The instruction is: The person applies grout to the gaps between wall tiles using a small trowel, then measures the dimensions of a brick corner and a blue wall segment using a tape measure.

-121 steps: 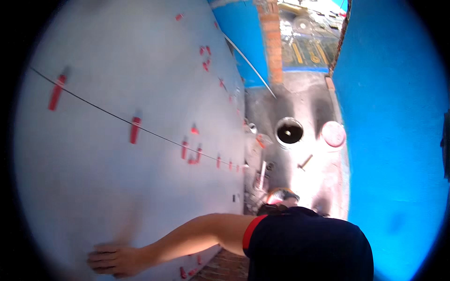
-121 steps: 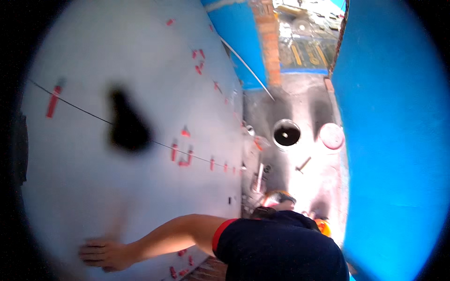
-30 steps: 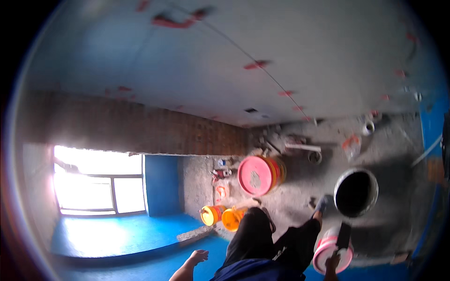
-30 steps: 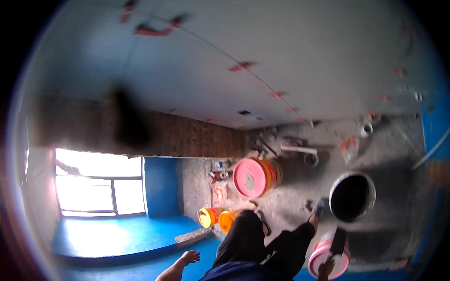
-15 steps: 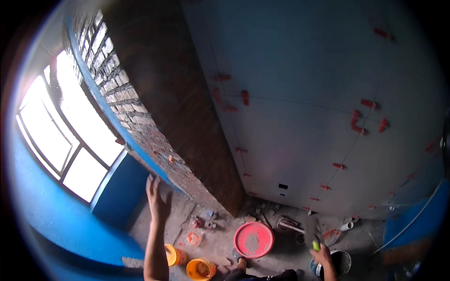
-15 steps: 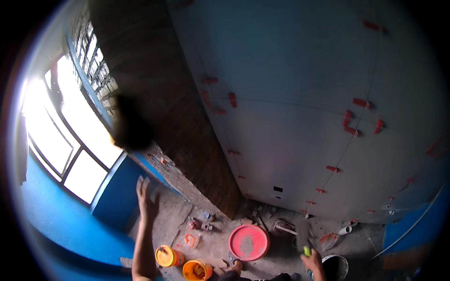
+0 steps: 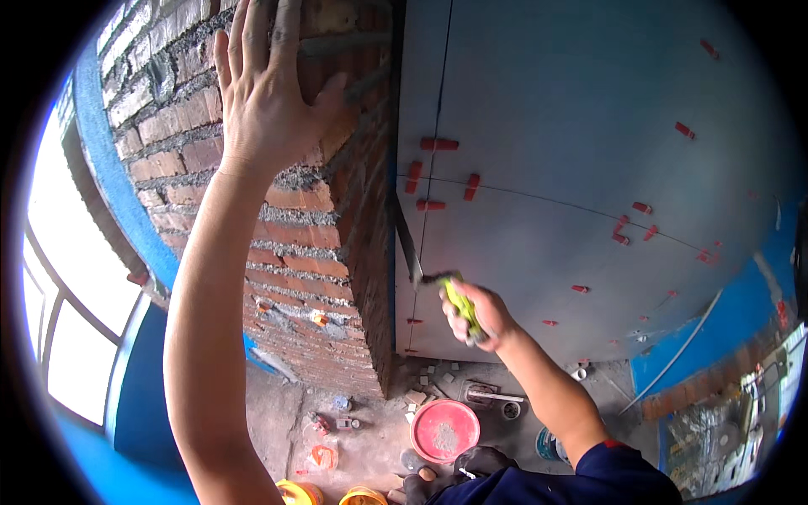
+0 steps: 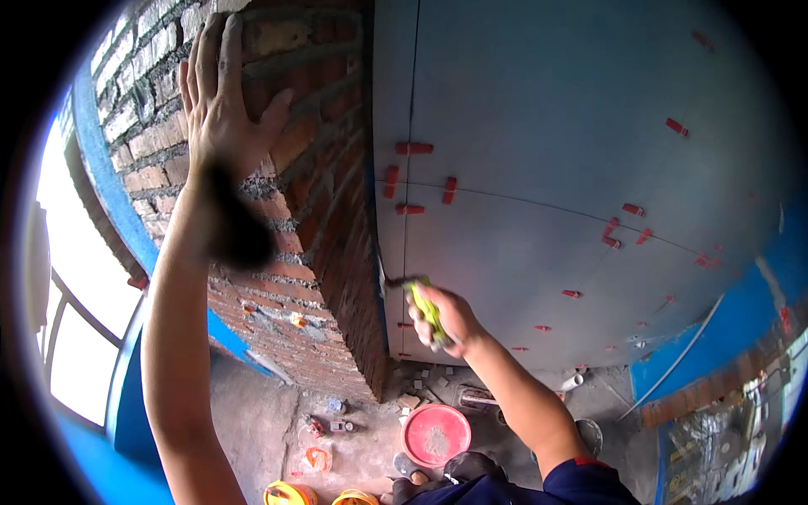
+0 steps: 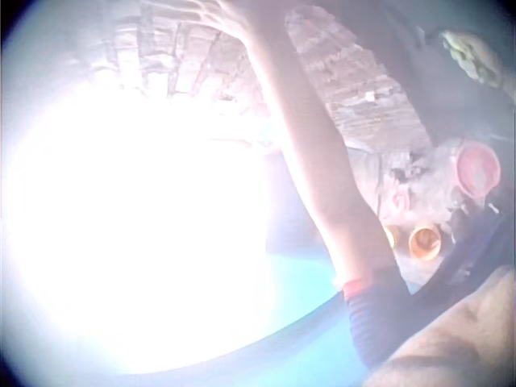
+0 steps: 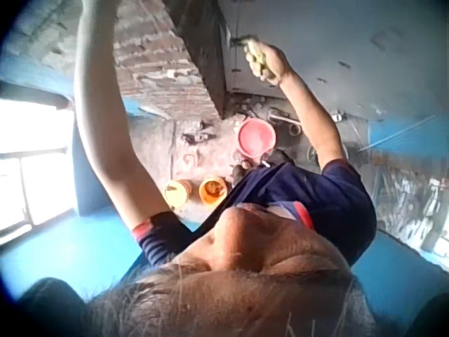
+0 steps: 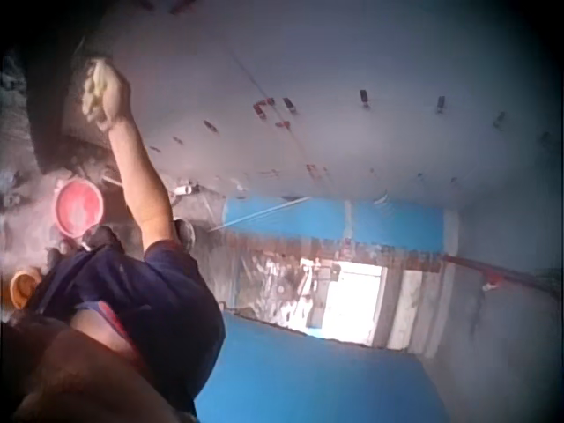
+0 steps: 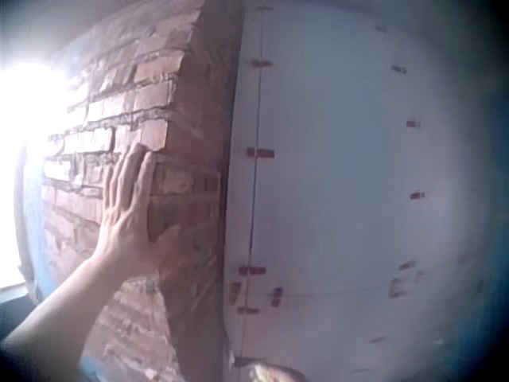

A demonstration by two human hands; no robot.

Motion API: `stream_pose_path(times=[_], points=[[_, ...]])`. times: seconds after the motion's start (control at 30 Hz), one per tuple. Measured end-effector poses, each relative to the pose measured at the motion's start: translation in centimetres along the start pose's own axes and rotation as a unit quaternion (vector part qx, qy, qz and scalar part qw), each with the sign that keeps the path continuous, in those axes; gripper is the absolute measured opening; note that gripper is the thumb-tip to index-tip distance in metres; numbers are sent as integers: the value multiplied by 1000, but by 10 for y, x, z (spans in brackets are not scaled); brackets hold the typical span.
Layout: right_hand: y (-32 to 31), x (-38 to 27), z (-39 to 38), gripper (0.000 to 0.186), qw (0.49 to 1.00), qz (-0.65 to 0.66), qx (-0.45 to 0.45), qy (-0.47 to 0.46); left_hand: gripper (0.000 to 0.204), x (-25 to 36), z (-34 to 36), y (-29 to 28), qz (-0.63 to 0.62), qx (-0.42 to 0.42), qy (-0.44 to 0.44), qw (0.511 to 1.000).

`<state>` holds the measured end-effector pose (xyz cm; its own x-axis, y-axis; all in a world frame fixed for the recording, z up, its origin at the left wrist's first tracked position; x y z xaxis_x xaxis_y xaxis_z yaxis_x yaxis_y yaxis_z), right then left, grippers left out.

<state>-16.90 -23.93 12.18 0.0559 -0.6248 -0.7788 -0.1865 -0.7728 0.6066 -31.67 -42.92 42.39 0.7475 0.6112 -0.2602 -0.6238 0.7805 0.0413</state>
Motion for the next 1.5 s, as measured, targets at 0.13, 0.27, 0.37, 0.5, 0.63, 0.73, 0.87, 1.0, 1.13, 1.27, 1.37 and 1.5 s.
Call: stream_pose_path(times=[0.13, 0.27, 0.37, 0.5, 0.63, 0.73, 0.87, 1.0, 1.13, 1.27, 1.37, 1.5], points=[[18, -24, 53, 26, 998, 32, 43, -26, 92, -11, -2, 2, -9, -20, -10, 1000], [25, -30, 80, 23, 995, 38, 62, -65, 89, -13, -2, 0, -8, 3, 22, 1000], [16, -28, 92, 25, 993, 33, 90, -73, 87, -12, -5, 4, -25, 28, 34, 999], [12, -13, 95, 25, 987, 62, 133, -63, 85, -18, -2, 4, 30, 50, 65, 996], [0, 5, 100, 21, 985, 69, 156, -40, 74, -9, -2, 3, -74, 54, 70, 993], [-7, 14, 107, 23, 984, 70, 156, -43, 70, -9, -4, 7, -75, 49, 65, 994], [1, 27, 119, 23, 992, 73, 107, -4, 69, -17, -3, 6, -71, 49, 71, 994], [5, 31, 123, 26, 995, 71, 66, 0, 62, -45, -10, 9, -13, -2, -3, 1000], [-2, 29, 108, 29, 998, 33, 27, 54, 56, -52, -17, 20, -70, -55, -38, 995], [-9, 42, 70, 32, 997, 44, 10, 58, 54, -52, -15, 21, -77, -54, -19, 995], [-20, 55, 45, 33, 996, -18, -55, 66, 56, -49, -11, 14, -84, -63, -29, 994], [-36, 52, 57, 31, 999, -32, 31, -10, 57, -28, -13, 20, -112, -10, -42, 993]])
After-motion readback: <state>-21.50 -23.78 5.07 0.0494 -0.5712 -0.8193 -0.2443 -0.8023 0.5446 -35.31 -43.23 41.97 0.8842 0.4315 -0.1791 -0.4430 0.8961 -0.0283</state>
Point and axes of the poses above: each hand's wrist, its own z-axis towards the middle knuckle, its own y-axis out of the palm, x = y × z, the point moved 5 cm from there along z, towards the middle knuckle, and after that the axes turned 2 degrees about -y, right-handed, at the moved point
